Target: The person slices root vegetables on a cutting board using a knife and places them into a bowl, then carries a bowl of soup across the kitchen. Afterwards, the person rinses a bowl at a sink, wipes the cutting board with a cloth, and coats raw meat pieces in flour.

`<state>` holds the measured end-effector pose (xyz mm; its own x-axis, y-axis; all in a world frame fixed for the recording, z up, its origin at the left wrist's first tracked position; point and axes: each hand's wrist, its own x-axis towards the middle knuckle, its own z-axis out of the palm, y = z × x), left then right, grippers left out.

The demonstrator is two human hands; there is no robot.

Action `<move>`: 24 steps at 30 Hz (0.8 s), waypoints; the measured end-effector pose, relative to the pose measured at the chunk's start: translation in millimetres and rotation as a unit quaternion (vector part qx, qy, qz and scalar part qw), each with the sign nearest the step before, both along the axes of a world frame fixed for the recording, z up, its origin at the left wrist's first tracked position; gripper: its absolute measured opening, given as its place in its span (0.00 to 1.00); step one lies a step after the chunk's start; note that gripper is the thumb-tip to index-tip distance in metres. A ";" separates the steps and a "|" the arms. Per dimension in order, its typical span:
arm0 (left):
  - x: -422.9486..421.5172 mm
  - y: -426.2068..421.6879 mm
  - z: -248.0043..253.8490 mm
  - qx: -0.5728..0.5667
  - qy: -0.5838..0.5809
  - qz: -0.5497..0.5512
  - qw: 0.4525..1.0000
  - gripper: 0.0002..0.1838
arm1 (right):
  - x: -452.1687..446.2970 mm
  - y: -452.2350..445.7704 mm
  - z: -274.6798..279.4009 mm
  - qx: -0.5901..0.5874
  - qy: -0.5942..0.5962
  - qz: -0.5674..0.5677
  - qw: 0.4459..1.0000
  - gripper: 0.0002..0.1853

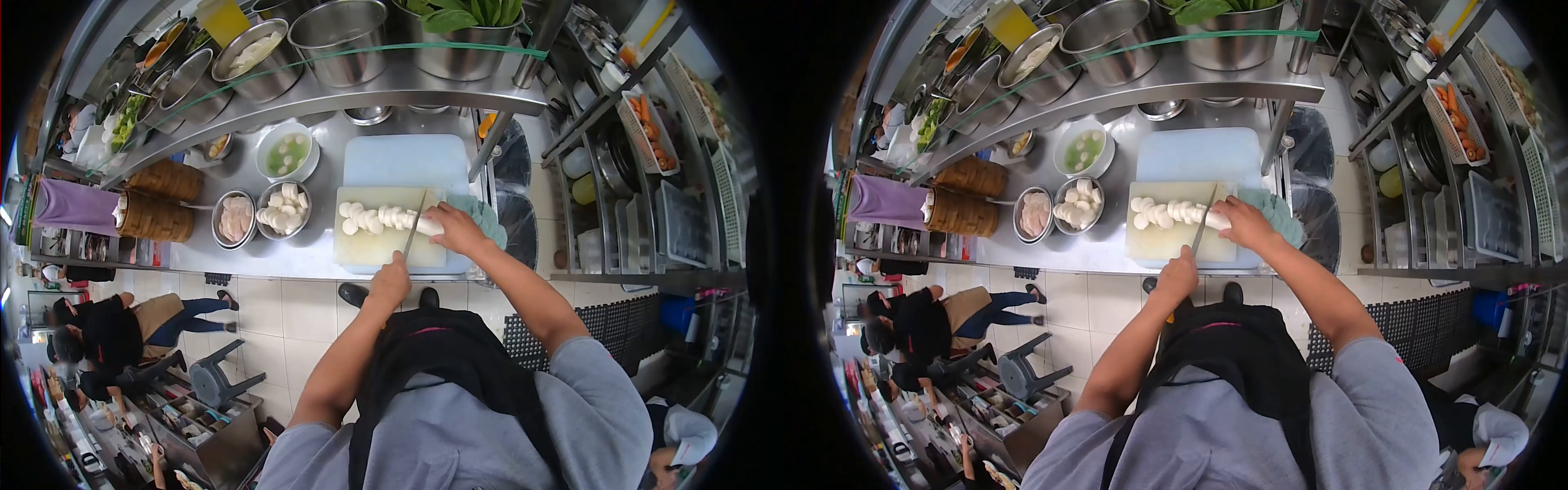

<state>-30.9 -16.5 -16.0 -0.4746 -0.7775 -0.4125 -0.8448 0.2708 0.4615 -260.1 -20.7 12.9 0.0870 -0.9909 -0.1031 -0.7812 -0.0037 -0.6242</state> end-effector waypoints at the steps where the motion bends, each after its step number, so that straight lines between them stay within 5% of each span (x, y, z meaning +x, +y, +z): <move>1: 1.4 -2.3 17.2 -0.001 0.001 0.000 1.000 0.10 | -0.9 -1.1 0.2 -0.003 -0.002 0.001 1.000 0.29; 6: 14.3 7.2 67.1 0.008 -0.017 -0.035 0.999 0.10 | -2.9 0.3 -8.9 -0.022 0.002 0.003 1.000 0.29; 12: -9.1 13.3 6.1 0.003 0.008 0.006 1.000 0.10 | -3.2 4.6 -4.6 -0.006 -0.004 0.000 1.000 0.31; 14: -8.8 7.7 1.0 -0.003 0.012 0.001 1.000 0.10 | -4.3 12.2 -7.4 -0.080 -0.017 -0.002 0.997 0.28; 24: 10.5 13.9 69.8 0.005 -0.020 -0.044 0.999 0.10 | -4.3 11.1 -8.3 -0.034 -0.021 -0.005 0.999 0.30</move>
<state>-20.4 -2.5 53.8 -0.5242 -0.7287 -0.4407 -0.8357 0.3407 0.4307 -264.4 -9.6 4.6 0.0797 -0.9963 -0.0328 -0.7547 -0.0388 -0.6549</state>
